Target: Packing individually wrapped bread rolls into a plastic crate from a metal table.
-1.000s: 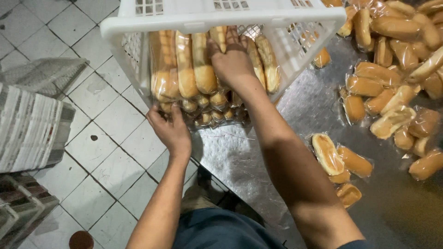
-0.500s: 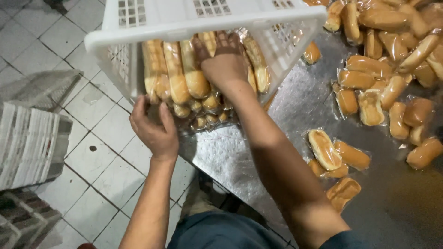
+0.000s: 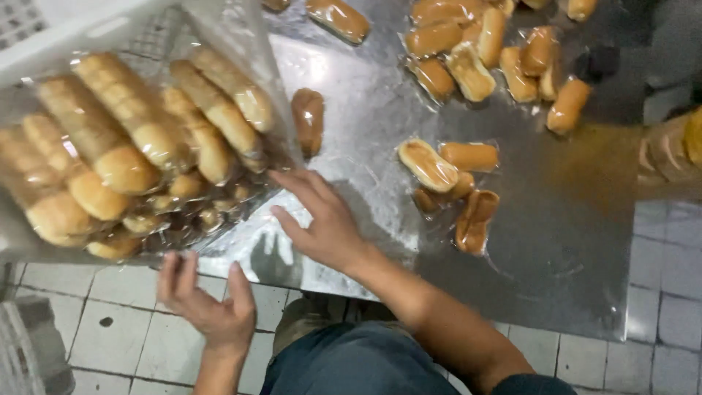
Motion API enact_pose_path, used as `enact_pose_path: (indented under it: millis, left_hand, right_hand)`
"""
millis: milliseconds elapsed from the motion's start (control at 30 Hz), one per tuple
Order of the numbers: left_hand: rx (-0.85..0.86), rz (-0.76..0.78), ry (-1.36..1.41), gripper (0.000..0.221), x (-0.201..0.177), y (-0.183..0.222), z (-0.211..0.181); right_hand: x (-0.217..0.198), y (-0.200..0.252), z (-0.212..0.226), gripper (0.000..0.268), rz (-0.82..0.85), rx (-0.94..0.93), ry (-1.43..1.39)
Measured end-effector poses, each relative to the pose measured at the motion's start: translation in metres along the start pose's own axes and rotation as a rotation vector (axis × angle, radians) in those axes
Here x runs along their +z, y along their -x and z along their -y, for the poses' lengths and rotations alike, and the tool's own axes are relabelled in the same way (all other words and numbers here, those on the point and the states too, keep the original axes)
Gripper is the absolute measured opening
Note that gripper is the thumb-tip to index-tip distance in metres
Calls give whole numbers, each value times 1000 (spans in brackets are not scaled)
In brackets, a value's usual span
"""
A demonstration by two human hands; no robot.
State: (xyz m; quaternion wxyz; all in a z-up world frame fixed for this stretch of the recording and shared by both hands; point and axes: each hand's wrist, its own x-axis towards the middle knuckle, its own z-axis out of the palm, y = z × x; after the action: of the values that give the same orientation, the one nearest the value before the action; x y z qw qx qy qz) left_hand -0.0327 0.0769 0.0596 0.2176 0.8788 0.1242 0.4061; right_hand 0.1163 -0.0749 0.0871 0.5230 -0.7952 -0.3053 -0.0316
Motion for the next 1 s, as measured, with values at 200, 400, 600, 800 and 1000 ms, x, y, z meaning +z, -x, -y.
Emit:
enact_pose_path:
  millis: [200,400,600,800,1000]
  left_hand:
    - [-182,655,418,39,81,50,-78]
    - [-546,1258,541,61,161,73,-141]
    - [-1340,1301,951,82,183,97,-180]
    - [-1323,910,769,80,170,62,-160]
    - [-1311,861,628,72,168,52,-132]
  right_hand:
    - [-137,150,-169,74,-123,974,648]
    - [-170,205,-189,94,-238,1268,212]
    - [-161,213,-138,40,-160,1039,-748]
    - [-160,122,-209,60,62,510,368]
    - [-138,108,-270,58,109,674,315]
